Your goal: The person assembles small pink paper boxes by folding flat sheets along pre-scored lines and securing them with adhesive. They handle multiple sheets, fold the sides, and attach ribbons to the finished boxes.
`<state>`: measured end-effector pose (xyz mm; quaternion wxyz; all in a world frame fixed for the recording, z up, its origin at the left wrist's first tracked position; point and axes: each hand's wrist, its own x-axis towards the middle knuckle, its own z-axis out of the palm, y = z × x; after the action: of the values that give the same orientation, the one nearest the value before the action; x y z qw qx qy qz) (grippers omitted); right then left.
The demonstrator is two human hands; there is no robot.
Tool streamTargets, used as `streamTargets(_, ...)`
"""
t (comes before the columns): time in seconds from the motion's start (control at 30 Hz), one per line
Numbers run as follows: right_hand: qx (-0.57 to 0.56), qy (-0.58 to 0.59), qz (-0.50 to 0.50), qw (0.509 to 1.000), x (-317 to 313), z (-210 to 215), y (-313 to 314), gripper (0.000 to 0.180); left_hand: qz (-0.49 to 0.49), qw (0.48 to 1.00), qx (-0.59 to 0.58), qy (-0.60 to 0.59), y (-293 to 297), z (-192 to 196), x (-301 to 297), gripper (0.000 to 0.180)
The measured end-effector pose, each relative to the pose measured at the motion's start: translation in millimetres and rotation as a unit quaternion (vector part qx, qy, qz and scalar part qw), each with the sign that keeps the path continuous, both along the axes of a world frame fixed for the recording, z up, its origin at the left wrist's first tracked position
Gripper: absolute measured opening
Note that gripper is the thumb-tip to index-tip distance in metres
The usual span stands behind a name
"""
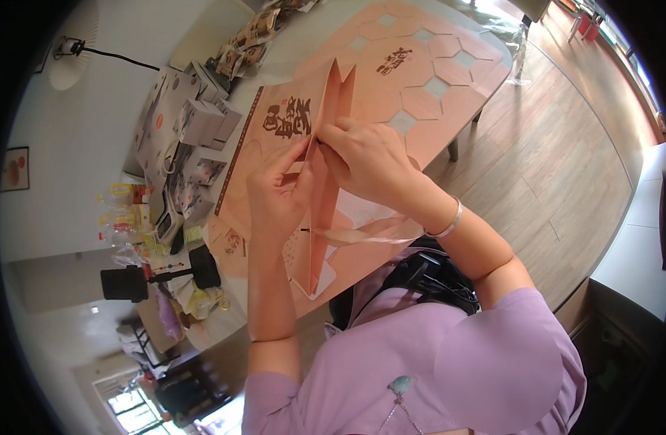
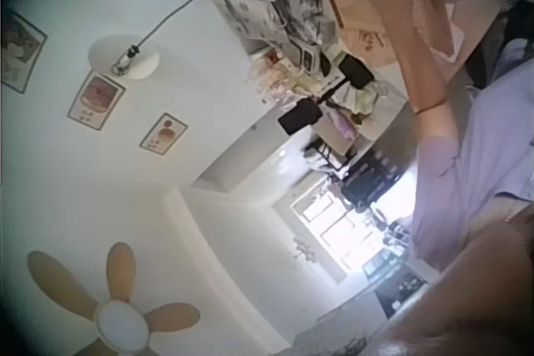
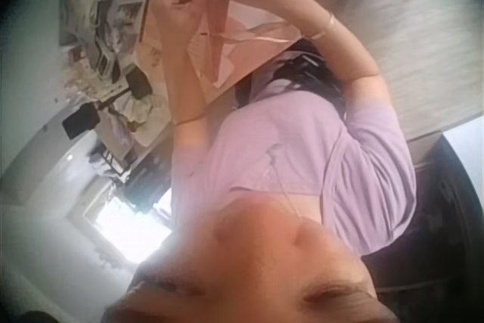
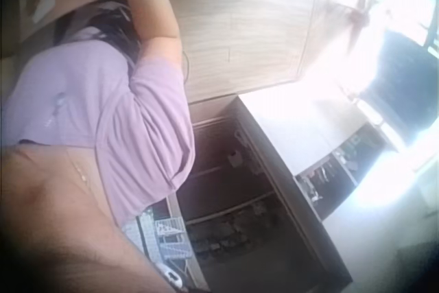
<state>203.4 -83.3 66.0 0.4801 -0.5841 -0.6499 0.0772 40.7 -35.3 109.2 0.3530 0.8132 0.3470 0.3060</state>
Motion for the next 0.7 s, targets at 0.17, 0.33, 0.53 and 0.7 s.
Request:
streamTargets(0.17,0.019,-0.002,0.023,1.0,4,-6,-1,0.01,-0.014,1.0,-0.002,-0.015,0,1,0,0.031)
streamTargets(0.33,-0.021,-0.037,0.063,0.997,12,-9,-1,0.011,-0.016,1.0,-0.004,-0.008,2,-1,-1,0.031)
streamTargets(0.53,-0.042,-0.041,0.093,0.994,18,-6,1,0.013,-0.033,0.999,-0.03,-0.011,0,-6,0,0.033)
streamTargets(0.7,-0.074,-0.027,0.121,0.989,22,-6,0,0.01,-0.046,0.999,-0.017,0.002,0,-7,-1,0.034)
